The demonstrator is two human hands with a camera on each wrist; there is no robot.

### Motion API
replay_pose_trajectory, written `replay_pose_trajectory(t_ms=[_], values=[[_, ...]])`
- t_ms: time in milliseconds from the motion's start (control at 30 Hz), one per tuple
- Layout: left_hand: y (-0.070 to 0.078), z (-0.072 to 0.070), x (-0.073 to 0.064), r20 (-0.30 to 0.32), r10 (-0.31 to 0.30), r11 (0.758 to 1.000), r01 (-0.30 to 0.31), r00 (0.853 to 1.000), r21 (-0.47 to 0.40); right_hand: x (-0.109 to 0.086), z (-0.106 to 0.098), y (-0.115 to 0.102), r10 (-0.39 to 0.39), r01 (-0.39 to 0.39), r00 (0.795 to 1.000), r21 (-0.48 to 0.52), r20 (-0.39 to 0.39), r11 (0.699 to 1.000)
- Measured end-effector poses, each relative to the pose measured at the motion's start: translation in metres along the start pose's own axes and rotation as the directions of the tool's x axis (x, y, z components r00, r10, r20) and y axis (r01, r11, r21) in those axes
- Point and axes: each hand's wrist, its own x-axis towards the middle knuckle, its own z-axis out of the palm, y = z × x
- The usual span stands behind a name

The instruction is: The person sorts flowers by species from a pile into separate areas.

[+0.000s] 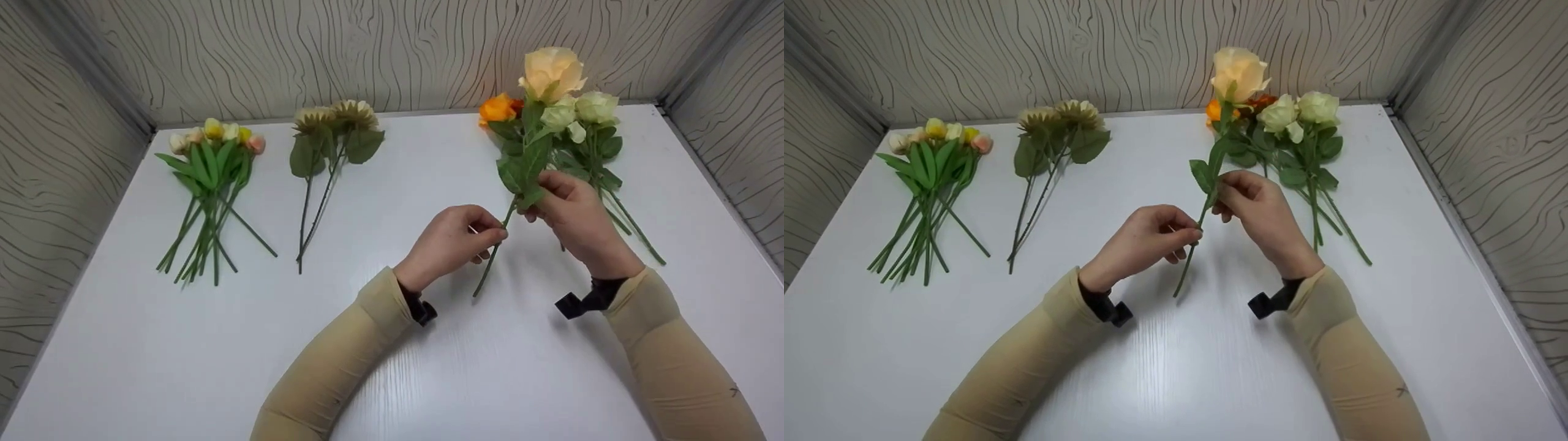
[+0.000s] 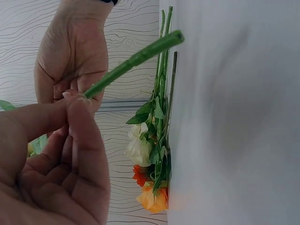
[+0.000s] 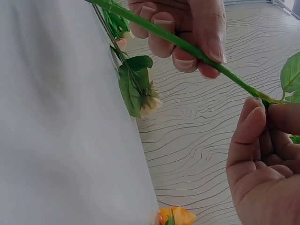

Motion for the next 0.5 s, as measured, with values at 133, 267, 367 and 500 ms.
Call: replay_pose_trajectory(t_ms=[133,267,367,500], values=[[-0.002,-0.005,0.0,-0.003,-0.035,0.999,0.034,0.999,-0.028,0.002,0.0,-0.001,0.02,-0.022,1.0,-0.086,-0.024,0.996],[-0.01,-0.02,0.004,-0.043,-0.089,0.996,0.089,0.995,0.008,0.005,-0.003,-0.001,0.014,-0.016,0.999,-0.049,-0.036,0.999],[-0.019,-0.036,0.012,-0.084,-0.146,0.986,0.152,0.986,0.075,0.007,-0.007,-0.001,-0.015,0.015,0.999,0.014,-0.029,1.0],[-0.029,-0.056,0.028,-0.132,-0.238,0.955,0.257,0.962,0.149,0.007,-0.013,-0.002,-0.033,0.033,0.999,0.003,-0.042,0.999]])
